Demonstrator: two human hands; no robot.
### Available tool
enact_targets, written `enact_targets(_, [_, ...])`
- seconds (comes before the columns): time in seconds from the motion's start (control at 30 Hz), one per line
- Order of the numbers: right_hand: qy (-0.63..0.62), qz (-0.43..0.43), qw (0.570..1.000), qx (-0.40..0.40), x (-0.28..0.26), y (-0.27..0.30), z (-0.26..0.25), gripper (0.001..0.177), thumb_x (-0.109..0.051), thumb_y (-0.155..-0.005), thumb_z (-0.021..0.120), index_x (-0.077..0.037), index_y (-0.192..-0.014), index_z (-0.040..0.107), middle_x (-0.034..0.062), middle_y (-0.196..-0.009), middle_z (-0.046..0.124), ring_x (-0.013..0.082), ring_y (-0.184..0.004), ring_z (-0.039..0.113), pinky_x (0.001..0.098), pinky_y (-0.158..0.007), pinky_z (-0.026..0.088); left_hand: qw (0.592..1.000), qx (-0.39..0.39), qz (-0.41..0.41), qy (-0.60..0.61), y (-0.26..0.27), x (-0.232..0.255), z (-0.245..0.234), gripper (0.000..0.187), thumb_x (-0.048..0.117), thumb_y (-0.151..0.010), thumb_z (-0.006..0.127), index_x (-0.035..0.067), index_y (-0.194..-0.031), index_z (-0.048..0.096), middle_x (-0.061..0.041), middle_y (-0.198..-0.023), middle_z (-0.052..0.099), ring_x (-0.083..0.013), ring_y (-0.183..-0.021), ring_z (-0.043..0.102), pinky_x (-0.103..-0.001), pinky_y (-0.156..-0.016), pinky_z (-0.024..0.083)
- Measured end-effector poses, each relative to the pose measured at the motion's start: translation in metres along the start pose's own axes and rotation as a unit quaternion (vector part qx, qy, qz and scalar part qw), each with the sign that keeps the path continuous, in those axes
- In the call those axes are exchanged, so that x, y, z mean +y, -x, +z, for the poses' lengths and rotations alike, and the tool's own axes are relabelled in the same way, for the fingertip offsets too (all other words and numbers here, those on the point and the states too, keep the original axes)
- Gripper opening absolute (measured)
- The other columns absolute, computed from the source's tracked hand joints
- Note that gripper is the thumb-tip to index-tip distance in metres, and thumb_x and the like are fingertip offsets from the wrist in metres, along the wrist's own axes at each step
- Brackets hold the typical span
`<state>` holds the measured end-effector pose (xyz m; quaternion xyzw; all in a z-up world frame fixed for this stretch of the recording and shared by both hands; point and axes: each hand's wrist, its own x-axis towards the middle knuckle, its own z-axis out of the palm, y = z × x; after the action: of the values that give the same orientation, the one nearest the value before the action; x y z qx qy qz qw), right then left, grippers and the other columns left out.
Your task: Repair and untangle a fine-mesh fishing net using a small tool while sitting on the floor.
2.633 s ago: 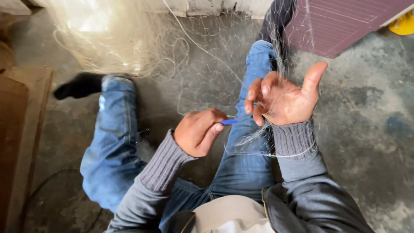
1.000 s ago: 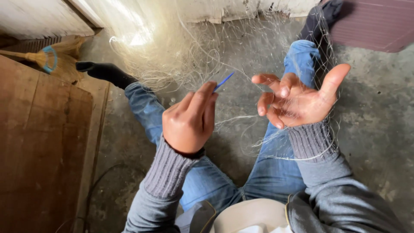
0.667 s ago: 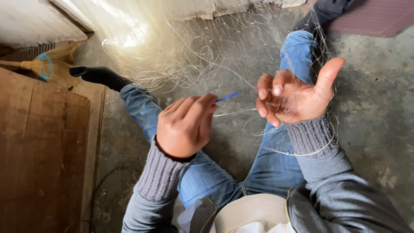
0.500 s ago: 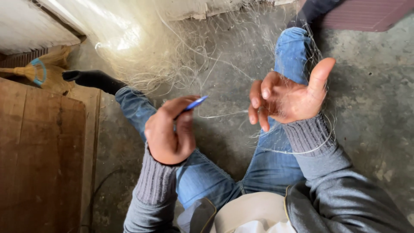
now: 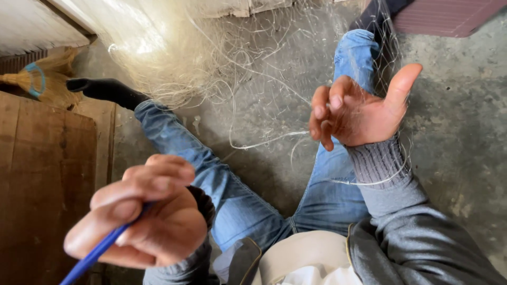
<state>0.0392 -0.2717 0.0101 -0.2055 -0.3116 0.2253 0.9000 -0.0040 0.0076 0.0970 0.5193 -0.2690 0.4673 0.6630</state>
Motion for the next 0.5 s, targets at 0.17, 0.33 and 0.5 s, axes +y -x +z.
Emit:
enact_targets(0.17, [0.026, 0.003, 1.000, -0.004, -0.002, 0.002, 0.004, 0.104, -0.084, -0.076, 0.024, -0.001, -0.125, 0.061, 0.0189, -0.122, 0.059, 0.0411, -0.097, 0.063, 0.0426, -0.072, 0.054, 0.998, 0.018, -0.064, 0.022, 0.011, 0.015, -0.024, 0.023, 0.038, -0.114, 0.049, 0.018, -0.119, 0.038, -0.003, -0.101, 0.050, -0.0242, -0.058, 0.051, -0.040, -0.048, 0.045])
enact_targets(0.33, [0.050, 0.019, 0.998, 0.041, -0.005, 0.003, 0.017, 0.098, -0.082, -0.076, 0.030, -0.001, -0.121, 0.060, 0.0204, -0.121, 0.059, 0.0440, -0.104, 0.064, 0.0447, -0.071, 0.059, 0.996, 0.020, -0.081, 0.024, 0.013, 0.008, -0.006, 0.019, 0.030, -0.113, 0.052, 0.015, -0.116, 0.040, -0.012, -0.095, 0.049, -0.0263, -0.063, 0.053, -0.039, -0.063, 0.055])
enact_targets(0.5, [0.088, 0.034, 0.993, 0.077, -0.006, 0.004, 0.031, 0.097, -0.082, -0.077, 0.033, -0.001, -0.123, 0.060, 0.0220, -0.129, 0.059, 0.0485, -0.118, 0.062, 0.0483, -0.079, 0.063, 0.996, 0.026, -0.084, -0.007, 0.031, -0.006, -0.005, 0.020, 0.025, -0.107, 0.055, 0.009, -0.108, 0.044, -0.014, -0.085, 0.052, -0.0219, -0.064, 0.060, -0.035, -0.061, 0.055])
